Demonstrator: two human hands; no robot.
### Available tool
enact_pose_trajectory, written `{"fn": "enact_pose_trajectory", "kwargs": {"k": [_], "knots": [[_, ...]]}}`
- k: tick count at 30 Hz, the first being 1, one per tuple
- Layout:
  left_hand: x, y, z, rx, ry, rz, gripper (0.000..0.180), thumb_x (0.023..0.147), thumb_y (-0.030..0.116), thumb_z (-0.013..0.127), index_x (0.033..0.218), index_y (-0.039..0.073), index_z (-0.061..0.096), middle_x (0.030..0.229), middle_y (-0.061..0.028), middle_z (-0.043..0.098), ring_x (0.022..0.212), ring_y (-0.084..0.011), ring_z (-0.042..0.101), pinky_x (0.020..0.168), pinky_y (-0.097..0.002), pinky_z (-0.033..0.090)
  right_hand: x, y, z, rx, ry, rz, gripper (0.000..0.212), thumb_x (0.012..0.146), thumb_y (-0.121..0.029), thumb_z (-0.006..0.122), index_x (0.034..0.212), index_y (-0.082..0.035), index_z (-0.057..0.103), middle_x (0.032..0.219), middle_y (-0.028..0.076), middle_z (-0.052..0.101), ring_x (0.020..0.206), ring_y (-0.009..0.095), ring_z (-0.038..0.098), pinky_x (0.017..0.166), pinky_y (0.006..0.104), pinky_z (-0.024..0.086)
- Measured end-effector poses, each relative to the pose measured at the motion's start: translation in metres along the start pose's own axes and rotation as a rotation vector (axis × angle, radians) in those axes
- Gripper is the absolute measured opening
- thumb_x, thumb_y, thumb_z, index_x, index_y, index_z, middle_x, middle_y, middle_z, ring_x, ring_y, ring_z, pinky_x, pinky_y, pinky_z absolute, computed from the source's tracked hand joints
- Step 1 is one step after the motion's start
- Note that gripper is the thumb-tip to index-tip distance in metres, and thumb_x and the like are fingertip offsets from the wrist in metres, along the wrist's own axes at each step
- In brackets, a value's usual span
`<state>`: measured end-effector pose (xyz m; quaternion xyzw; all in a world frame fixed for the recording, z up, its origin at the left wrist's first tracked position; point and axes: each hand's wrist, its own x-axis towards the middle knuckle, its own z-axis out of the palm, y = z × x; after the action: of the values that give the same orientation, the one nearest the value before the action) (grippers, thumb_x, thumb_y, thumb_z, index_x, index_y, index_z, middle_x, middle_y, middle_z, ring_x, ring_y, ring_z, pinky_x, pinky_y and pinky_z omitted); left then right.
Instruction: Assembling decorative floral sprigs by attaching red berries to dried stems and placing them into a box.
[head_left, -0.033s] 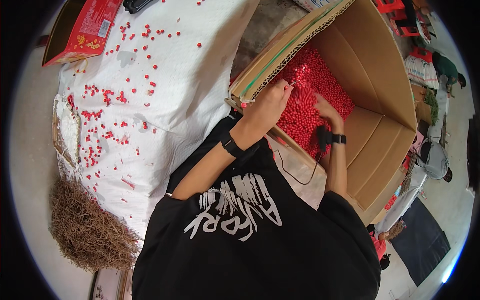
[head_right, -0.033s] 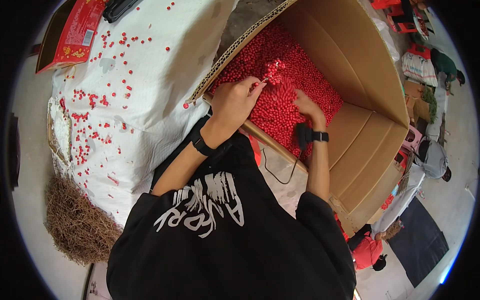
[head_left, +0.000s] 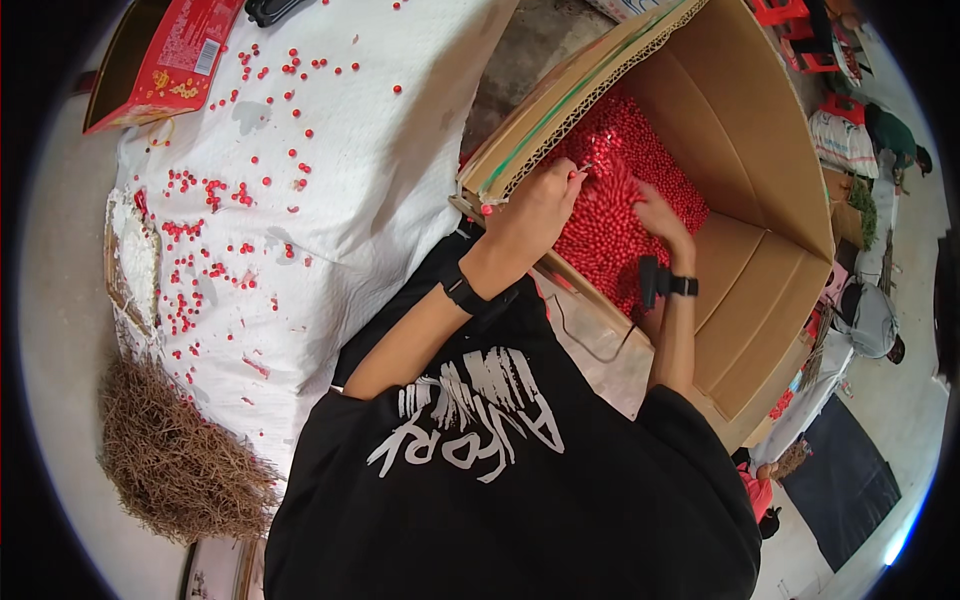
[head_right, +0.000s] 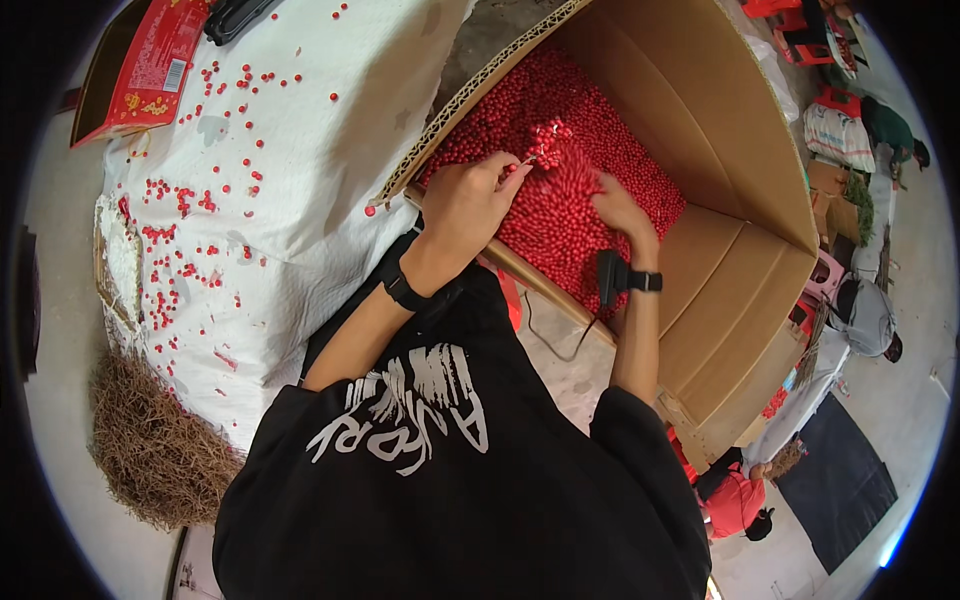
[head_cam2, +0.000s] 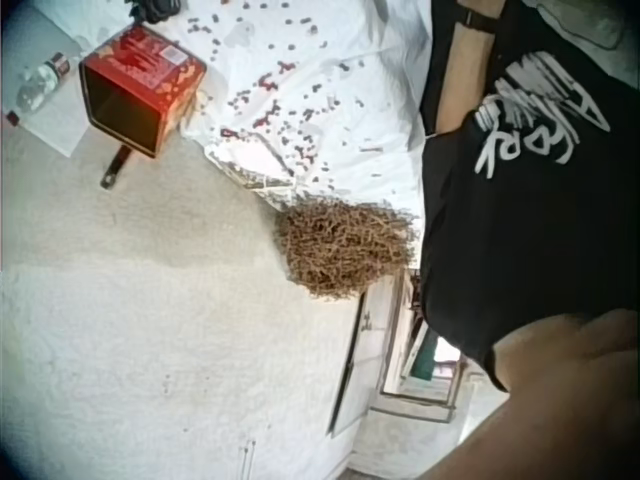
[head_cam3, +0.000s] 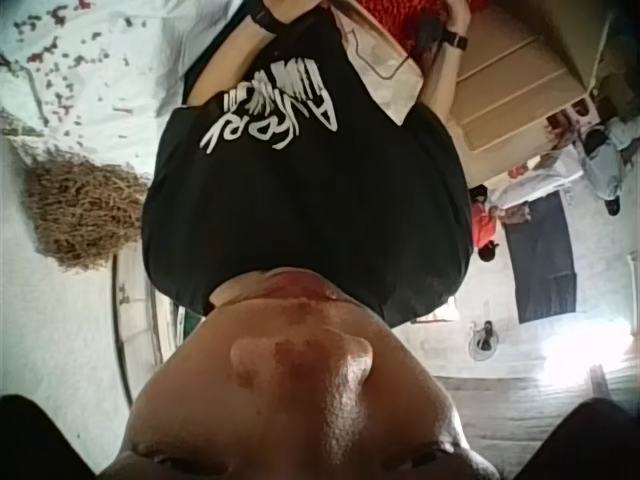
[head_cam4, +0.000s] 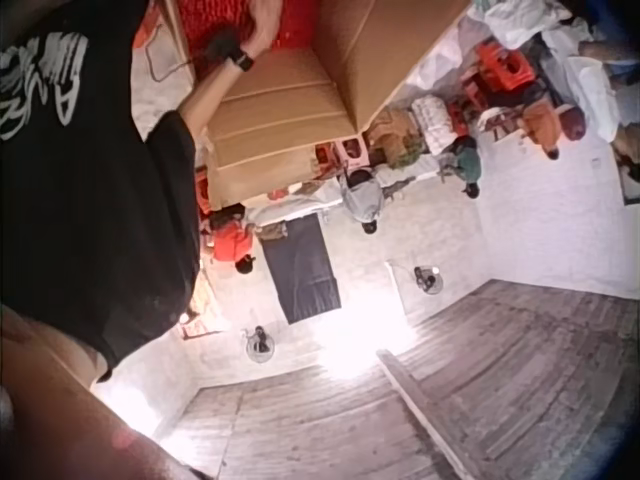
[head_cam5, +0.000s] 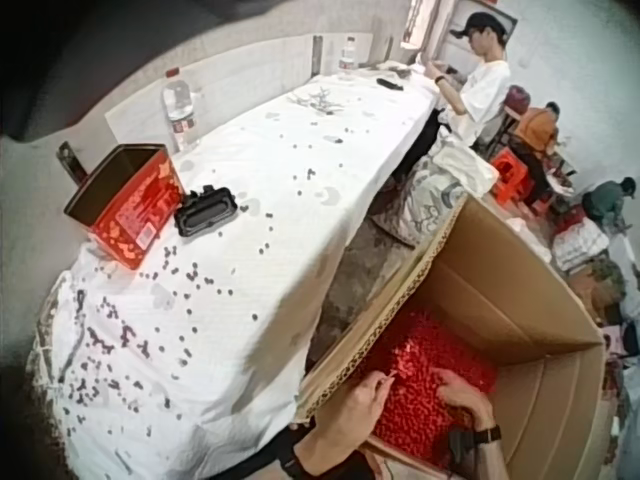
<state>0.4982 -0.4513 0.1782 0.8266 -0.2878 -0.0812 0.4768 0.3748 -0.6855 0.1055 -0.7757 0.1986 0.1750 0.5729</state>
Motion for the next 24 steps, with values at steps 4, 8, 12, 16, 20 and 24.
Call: {"fn": "enact_pose_trajectory", "kwargs": {"k": [4,8,12,16,20,24], "knots": [[0.002,0.007,0.002,0.014,-0.058,-0.042,0.02,0.083,0.025,0.067,0.081,0.005,0.067,0.06,-0.0169,0.06,0.055,-0.0329,0.061,0.05,-0.0398,0.047,-0.044,-0.11,-0.003,-0.271,0.548,0.072,0.043,0.082,-0.003,0.043,0.124,0.001,0.052,0.116,0.02,0.061,0.113,0.029,0.056,0.096,0.0321,0.042],[0.002,0.002,0.003,0.063,-0.069,-0.011,0.019,0.082,0.024,0.067,0.082,0.006,0.068,0.058,-0.0167,0.059,0.054,-0.0332,0.061,0.05,-0.0394,0.047,-0.051,-0.181,0.017,-0.384,0.848,0.162,0.042,0.078,-0.003,0.045,0.119,-0.002,0.055,0.112,0.021,0.06,0.108,0.035,0.057,0.091,0.0369,0.045],[0.002,0.005,0.001,0.068,-0.095,-0.024,0.018,0.082,0.024,0.068,0.083,0.006,0.068,0.063,-0.0168,0.061,0.057,-0.0329,0.062,0.052,-0.0393,0.048,-0.044,-0.186,0.023,-0.648,1.05,0.046,0.043,0.075,-0.004,0.048,0.118,-0.005,0.056,0.112,0.02,0.059,0.102,0.04,0.056,0.088,0.041,0.046],[0.002,-0.001,0.004,-0.003,0.066,0.09,0.019,0.081,0.023,0.068,0.085,0.004,0.069,0.069,-0.0175,0.064,0.062,-0.0329,0.063,0.055,-0.0395,0.049,-0.023,-0.158,0.007,-0.739,1.081,-0.057,0.046,0.073,-0.004,0.05,0.119,-0.005,0.055,0.112,0.019,0.057,0.098,0.04,0.056,0.086,0.0423,0.047],[0.002,0.004,0.001,-0.048,0.027,0.03,0.021,0.081,0.024,0.069,0.085,0.003,0.068,0.074,-0.0175,0.065,0.065,-0.0331,0.063,0.057,-0.0397,0.049,0.018,-0.044,-0.049,-0.609,0.93,-0.16,0.048,0.071,-0.001,0.05,0.119,-0.003,0.055,0.114,0.021,0.055,0.097,0.039,0.058,0.084,0.0411,0.048],[0.003,0.005,0.0,-0.115,-0.01,0.012,0.022,0.081,0.024,0.069,0.085,0.003,0.068,0.072,-0.0175,0.064,0.063,-0.0326,0.063,0.055,-0.0386,0.049,0.041,0.03,-0.05,-0.232,0.713,-0.065,0.046,0.072,0.005,0.045,0.117,0.0,0.056,0.111,0.019,0.061,0.105,0.03,0.059,0.092,0.0364,0.044]]}}
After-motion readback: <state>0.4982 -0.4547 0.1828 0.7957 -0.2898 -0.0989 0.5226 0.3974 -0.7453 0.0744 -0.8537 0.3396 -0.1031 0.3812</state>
